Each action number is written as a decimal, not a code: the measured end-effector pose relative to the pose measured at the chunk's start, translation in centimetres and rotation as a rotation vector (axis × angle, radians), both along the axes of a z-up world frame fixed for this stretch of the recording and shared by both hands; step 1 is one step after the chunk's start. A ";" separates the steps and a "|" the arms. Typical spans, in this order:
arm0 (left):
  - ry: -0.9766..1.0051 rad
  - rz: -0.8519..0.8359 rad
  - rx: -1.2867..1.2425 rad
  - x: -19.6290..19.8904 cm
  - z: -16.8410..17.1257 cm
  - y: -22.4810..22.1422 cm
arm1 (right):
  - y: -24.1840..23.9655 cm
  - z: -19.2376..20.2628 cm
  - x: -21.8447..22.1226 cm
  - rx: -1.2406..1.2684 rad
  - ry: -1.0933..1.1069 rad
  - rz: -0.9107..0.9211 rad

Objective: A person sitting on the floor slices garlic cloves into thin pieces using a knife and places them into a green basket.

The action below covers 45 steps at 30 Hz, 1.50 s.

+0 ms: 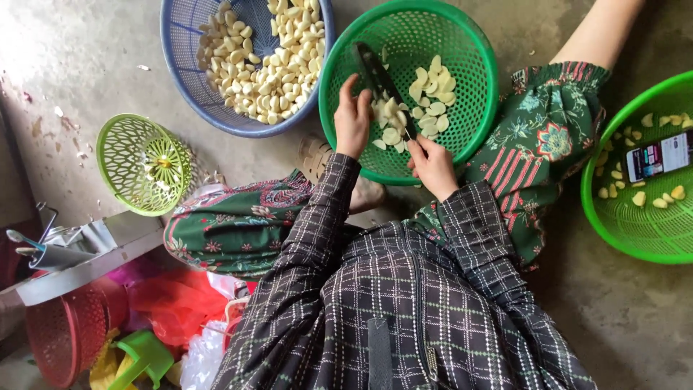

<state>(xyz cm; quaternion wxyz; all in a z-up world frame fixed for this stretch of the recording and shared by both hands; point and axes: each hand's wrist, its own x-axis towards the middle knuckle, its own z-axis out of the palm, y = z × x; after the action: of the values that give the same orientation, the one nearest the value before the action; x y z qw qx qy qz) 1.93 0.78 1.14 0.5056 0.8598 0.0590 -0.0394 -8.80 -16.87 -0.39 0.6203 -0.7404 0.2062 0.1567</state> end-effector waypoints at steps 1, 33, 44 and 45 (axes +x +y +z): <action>0.002 0.001 -0.002 0.6 -0.8 0.7 | 0.3 -0.9 0.6 -0.002 0.002 0.001; 0.181 0.221 -1.034 5.2 -1.1 6.4 | 0.1 3.4 -0.6 -0.318 -0.514 0.071; 0.280 0.187 -1.050 0.2 3.5 1.3 | -1.1 4.6 -1.4 -0.446 -0.757 0.050; 0.276 0.182 -1.048 0.2 4.1 1.0 | -1.2 4.3 -1.4 -0.441 -0.746 0.044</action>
<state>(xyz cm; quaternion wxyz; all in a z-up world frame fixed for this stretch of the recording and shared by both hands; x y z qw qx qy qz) 2.10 1.78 5.21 0.8551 0.4711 0.1716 -0.1321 -10.18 -18.04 3.91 0.4758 -0.8654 -0.0197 -0.1562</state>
